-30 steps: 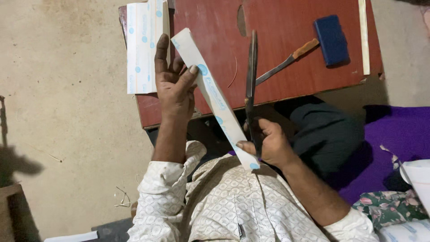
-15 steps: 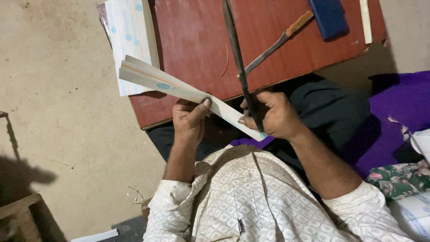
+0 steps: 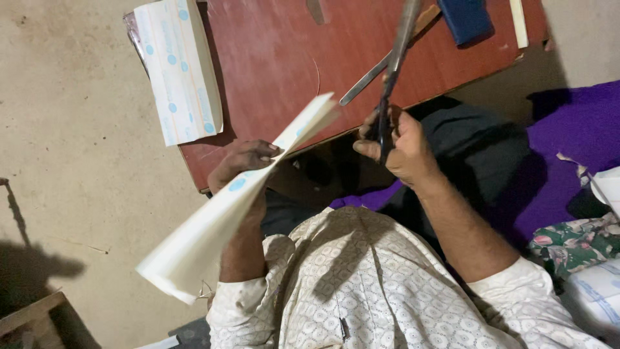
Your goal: The person sits on the floor at a low table and cuts long white printed strips from a sheet using a knife, then folds and presses the strips by hand and trims them with scissors, setting finished strips aside.
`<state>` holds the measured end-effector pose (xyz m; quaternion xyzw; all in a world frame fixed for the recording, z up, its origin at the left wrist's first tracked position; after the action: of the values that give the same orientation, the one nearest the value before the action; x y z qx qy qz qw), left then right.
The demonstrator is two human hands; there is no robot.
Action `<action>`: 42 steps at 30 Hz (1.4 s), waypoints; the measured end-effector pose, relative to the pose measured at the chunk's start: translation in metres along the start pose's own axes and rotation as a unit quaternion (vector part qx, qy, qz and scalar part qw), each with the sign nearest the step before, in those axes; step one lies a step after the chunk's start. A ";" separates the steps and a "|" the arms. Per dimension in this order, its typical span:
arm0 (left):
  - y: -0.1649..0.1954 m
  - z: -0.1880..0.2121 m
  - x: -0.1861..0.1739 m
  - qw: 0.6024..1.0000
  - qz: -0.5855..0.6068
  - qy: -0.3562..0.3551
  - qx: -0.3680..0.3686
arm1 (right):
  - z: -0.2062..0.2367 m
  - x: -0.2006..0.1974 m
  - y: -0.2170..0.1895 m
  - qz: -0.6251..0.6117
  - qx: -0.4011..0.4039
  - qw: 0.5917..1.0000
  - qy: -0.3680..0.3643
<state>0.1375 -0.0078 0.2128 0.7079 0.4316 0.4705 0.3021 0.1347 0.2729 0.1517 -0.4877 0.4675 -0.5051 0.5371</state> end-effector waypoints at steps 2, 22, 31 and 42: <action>0.009 0.005 0.009 1.000 -0.023 0.003 0.001 | 0.000 0.008 0.006 -0.126 0.027 0.991 -0.026; -0.065 0.011 -0.002 0.947 0.220 0.176 -0.155 | 0.019 0.048 -0.028 0.114 0.045 0.985 -0.122; -0.081 0.033 -0.015 0.951 0.202 0.090 -0.215 | 0.028 0.049 -0.101 0.306 -0.226 0.919 -0.101; -0.069 0.034 0.003 0.944 0.275 0.023 -0.179 | 0.021 0.036 -0.094 0.197 -0.175 0.957 -0.121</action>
<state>0.1468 0.0243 0.1440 0.7224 0.1358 0.6209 0.2725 0.1489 0.2371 0.2471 -0.5298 0.5668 -0.2364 0.5849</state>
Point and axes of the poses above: each hand's wrist, its own z-axis away from the middle knuckle, its own x-axis out of the palm, y = z × x, the point moved 10 cm from there along -z, towards the middle knuckle, and after that the axes turned 7 degrees about z, right-handed, at the moved point
